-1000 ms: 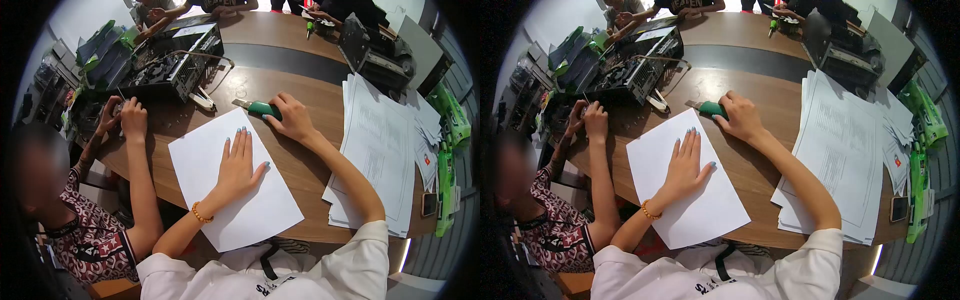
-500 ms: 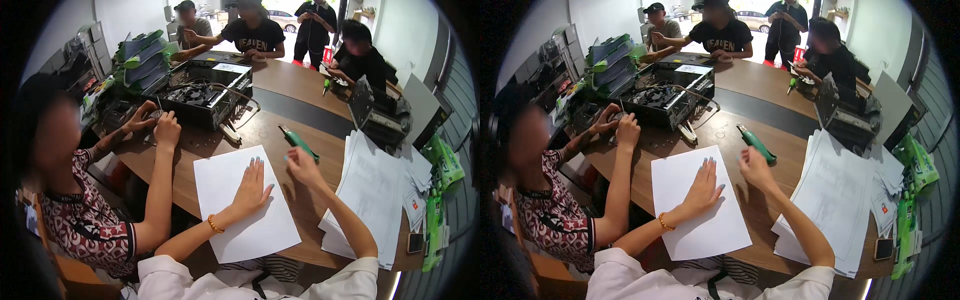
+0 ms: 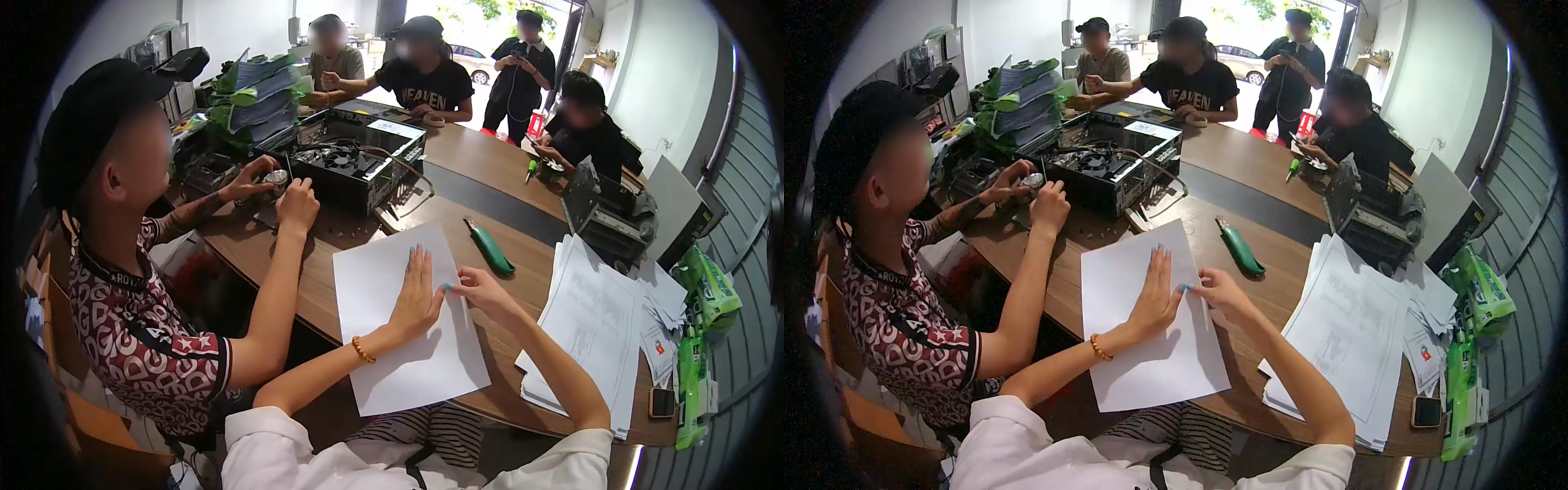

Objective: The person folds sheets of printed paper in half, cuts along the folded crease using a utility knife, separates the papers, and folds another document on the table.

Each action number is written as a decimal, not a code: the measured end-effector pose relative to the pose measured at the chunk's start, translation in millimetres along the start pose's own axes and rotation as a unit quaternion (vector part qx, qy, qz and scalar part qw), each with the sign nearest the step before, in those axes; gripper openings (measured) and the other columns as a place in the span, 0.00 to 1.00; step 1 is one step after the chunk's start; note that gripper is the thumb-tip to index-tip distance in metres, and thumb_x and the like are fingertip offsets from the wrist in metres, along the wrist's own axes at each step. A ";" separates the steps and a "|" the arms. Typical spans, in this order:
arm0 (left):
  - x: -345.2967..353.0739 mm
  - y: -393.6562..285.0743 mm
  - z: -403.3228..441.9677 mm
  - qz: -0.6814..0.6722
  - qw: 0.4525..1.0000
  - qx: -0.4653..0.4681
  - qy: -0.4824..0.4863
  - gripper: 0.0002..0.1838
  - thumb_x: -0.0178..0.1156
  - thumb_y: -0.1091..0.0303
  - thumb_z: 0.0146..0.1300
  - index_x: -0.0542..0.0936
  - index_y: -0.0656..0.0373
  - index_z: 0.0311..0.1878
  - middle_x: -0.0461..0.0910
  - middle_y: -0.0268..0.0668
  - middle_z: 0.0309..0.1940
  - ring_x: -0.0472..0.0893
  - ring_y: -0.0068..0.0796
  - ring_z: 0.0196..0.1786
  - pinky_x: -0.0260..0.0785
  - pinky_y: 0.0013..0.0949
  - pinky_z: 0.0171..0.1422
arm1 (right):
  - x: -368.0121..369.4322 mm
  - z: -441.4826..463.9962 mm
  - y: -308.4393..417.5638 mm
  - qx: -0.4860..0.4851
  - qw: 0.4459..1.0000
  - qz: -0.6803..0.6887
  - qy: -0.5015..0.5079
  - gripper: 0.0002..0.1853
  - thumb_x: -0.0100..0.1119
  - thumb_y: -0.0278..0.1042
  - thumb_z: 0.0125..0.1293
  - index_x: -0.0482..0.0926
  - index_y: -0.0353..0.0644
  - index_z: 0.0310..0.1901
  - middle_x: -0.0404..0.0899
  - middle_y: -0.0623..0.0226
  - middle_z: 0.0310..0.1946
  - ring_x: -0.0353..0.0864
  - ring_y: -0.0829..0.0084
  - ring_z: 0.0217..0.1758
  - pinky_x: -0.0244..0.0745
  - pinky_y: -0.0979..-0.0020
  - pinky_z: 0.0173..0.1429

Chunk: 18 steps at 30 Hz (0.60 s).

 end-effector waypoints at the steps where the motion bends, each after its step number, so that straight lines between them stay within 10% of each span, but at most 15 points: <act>1: -3.5 -2.8 1.1 0.041 0.999 0.021 -0.014 0.35 0.46 0.63 0.63 0.44 0.76 0.65 0.38 0.62 0.66 0.38 0.59 0.70 0.33 0.51 0.71 | -1.0 -5.2 -0.2 -0.001 1.000 -0.001 -0.002 0.14 0.60 0.33 0.57 0.76 0.36 0.44 0.76 0.71 0.26 0.70 0.83 0.26 0.62 0.79 0.26; 7: -68.7 -8.2 31.5 0.123 0.971 0.006 -0.206 0.43 0.55 0.56 0.59 0.44 0.69 0.67 0.38 0.57 0.68 0.37 0.54 0.71 0.29 0.49 0.72 | -71.1 -43.0 8.7 -0.111 0.987 -0.012 -0.114 0.08 0.54 0.31 0.62 0.73 0.41 0.42 0.75 0.76 0.26 0.68 0.87 0.24 0.59 0.83 0.23; 9: -75.7 5.4 54.5 0.060 0.968 -0.019 -0.243 0.39 0.59 0.59 0.57 0.52 0.69 0.65 0.52 0.54 0.65 0.52 0.48 0.69 0.41 0.48 0.70 | -92.3 -49.1 10.5 -0.172 0.965 0.117 -0.161 0.08 0.57 0.29 0.61 0.73 0.41 0.42 0.76 0.76 0.28 0.72 0.88 0.26 0.65 0.85 0.25; 11: -52.8 25.8 73.8 -0.415 0.887 -0.151 0.135 0.35 0.59 0.57 0.58 0.59 0.68 0.61 0.66 0.47 0.57 0.68 0.35 0.59 0.59 0.39 0.63 | -117.9 -57.6 9.5 -0.178 0.965 0.097 -0.168 0.09 0.56 0.30 0.62 0.72 0.41 0.43 0.76 0.76 0.29 0.73 0.90 0.26 0.66 0.86 0.25; 18: 3.3 24.9 87.3 -0.541 0.778 -0.198 0.252 0.21 0.51 0.61 0.64 0.68 0.64 0.56 0.75 0.37 0.47 0.75 0.24 0.49 0.70 0.28 0.49 | -141.5 -58.8 -8.0 -0.161 0.951 0.111 -0.241 0.09 0.52 0.29 0.64 0.70 0.40 0.46 0.76 0.77 0.28 0.72 0.92 0.25 0.63 0.88 0.23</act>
Point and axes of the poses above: each hand's wrist, its own z-axis towards the middle knuckle, its own x-axis out of the palm, y = z × x, the point moved 3 cm from there along z, towards the middle knuckle
